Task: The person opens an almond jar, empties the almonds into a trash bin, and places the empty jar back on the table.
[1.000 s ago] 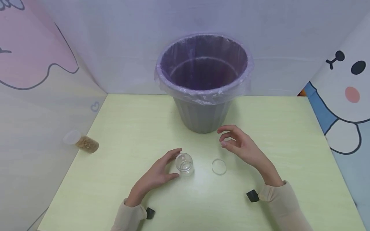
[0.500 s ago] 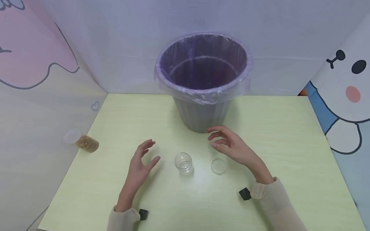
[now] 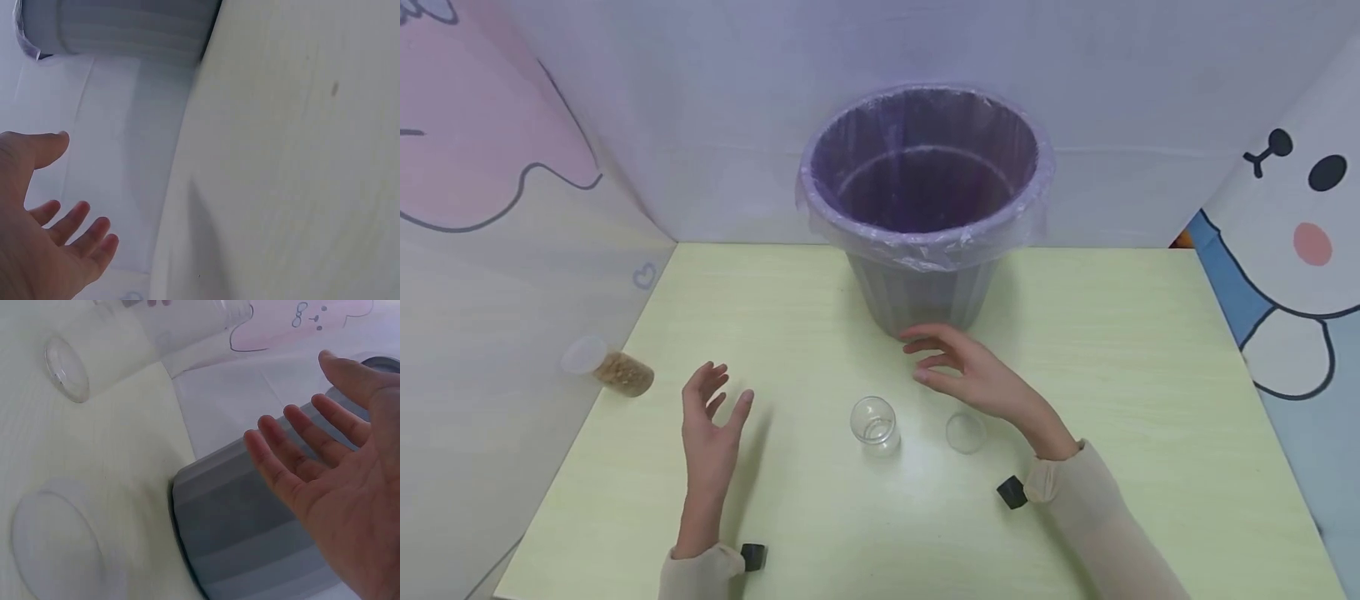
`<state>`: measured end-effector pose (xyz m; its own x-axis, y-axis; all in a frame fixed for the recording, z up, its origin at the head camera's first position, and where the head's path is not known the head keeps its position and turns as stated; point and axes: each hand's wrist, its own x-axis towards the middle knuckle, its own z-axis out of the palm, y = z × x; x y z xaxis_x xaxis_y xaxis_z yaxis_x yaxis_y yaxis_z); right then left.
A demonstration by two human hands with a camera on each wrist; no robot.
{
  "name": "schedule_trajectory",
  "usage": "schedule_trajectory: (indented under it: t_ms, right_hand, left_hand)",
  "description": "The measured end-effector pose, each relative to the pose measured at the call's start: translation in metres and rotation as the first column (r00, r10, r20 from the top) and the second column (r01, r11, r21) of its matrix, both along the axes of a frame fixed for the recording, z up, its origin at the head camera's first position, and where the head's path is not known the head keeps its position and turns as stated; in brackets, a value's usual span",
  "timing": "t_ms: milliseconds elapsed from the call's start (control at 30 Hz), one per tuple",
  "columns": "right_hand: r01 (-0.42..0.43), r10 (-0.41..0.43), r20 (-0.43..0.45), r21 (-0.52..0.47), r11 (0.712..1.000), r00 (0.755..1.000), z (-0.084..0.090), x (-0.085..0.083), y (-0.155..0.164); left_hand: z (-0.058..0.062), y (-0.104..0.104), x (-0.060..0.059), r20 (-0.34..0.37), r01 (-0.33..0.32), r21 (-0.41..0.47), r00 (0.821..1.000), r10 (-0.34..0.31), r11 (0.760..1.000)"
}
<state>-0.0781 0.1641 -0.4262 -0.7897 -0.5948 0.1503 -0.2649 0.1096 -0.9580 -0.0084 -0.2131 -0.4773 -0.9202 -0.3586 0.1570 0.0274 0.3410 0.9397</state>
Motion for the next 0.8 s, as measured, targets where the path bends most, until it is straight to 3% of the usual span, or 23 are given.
schedule_trajectory:
  t_ms: [200, 433, 800]
  right_hand:
    - [-0.046, 0.046, 0.003, 0.05, 0.998, 0.999, 0.005, -0.009, -0.015]
    - [-0.106, 0.102, 0.04, 0.096, 0.99, 0.994, 0.013, -0.022, -0.03]
    - [-0.213, 0.212, 0.02, 0.088, 0.973, 0.977, 0.017, -0.046, -0.058]
  left_hand:
    - [0.001, -0.015, 0.001, -0.02, -0.128, 0.002, 0.992, 0.128, 0.992]
    - [0.0, -0.027, 0.004, -0.069, -0.255, 0.022, 0.964, 0.256, 0.967]
    - [0.001, -0.052, 0.006, -0.066, -0.367, 0.062, 0.926, 0.371, 0.928]
